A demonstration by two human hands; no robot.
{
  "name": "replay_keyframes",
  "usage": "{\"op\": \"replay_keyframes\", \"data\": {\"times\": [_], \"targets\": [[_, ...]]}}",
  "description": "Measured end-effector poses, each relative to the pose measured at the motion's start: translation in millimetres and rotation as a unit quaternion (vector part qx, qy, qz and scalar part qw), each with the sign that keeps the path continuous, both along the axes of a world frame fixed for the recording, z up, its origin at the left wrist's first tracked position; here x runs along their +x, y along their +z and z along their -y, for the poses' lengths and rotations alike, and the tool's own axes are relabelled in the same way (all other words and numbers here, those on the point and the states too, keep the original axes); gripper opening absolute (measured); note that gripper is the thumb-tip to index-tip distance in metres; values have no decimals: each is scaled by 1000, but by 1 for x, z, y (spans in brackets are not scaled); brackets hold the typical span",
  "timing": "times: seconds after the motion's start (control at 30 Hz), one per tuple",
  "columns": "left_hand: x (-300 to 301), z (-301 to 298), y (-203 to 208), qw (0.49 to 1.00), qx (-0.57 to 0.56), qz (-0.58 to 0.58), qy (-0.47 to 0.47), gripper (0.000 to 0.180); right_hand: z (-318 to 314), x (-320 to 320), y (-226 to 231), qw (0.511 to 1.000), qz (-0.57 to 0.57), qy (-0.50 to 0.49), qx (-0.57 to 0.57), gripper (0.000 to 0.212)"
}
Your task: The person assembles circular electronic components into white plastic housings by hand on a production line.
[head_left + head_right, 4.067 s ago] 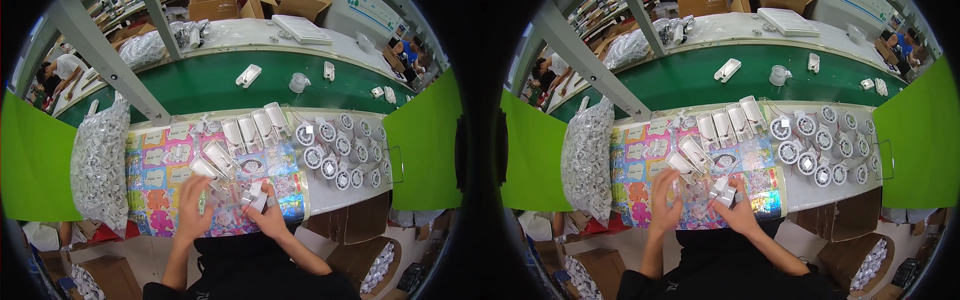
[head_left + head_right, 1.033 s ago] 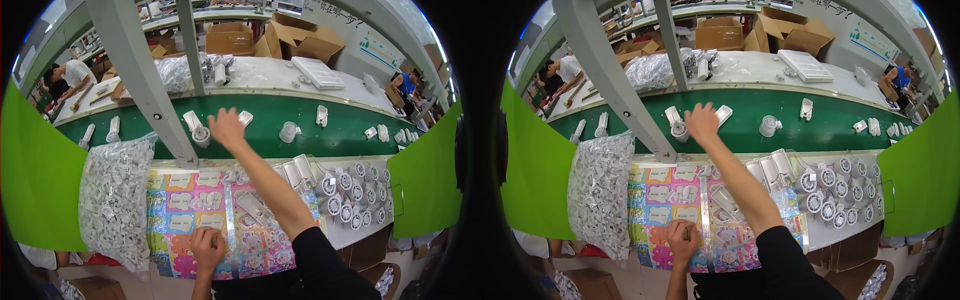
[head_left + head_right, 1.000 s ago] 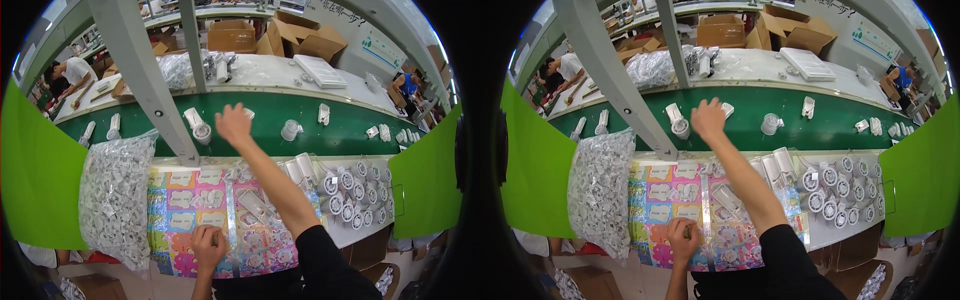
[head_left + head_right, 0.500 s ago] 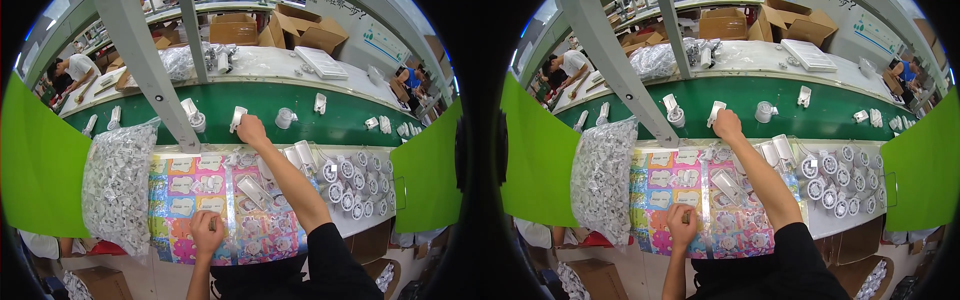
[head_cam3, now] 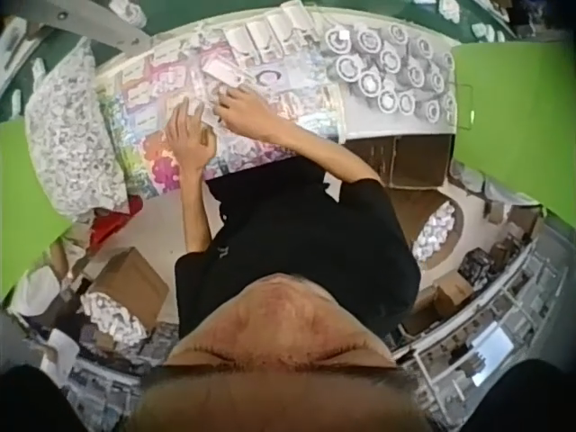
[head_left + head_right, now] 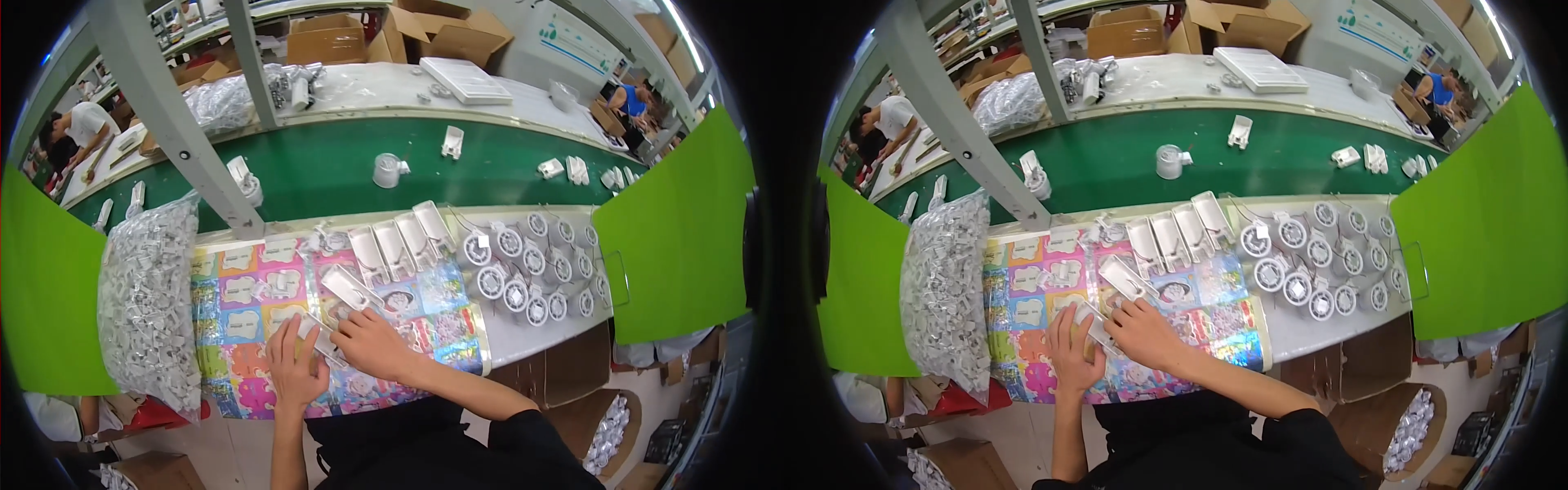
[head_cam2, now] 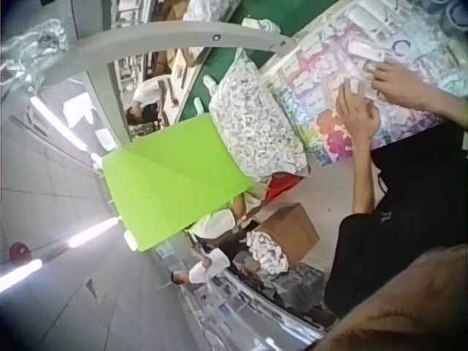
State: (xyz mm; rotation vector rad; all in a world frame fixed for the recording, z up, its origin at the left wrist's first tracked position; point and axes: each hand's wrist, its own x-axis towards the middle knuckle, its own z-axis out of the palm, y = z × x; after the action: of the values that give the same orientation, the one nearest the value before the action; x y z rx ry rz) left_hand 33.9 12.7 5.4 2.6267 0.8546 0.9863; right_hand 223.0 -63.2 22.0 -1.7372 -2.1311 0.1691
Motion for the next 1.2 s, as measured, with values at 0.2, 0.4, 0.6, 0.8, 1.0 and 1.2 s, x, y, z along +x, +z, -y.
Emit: {"op": "replay_keyframes", "data": {"times": [0.2,0.4,0.6,0.8,1.0,1.2], "targets": [[2,6,4,994,-9,-74,-82,65,60,37,38,976,-133,-135,112,39],[19,22,22,993,-22,-99,-62,62,112,127,37,858,183,-468,105,67],[43,24,31,988,-39,-112,-103,65,118,128,33,882,160,-432,100,68],[43,24,41,979,-104,-144,-103,73,131,80,48,962,-49,-269,14,60],[56,30,52,964,-138,-190,-128,69,144,54,48,981,25,-190,-25,51],[57,27,60,945,-185,-219,-155,65,149,57,36,976,-60,-202,-56,44]]}}
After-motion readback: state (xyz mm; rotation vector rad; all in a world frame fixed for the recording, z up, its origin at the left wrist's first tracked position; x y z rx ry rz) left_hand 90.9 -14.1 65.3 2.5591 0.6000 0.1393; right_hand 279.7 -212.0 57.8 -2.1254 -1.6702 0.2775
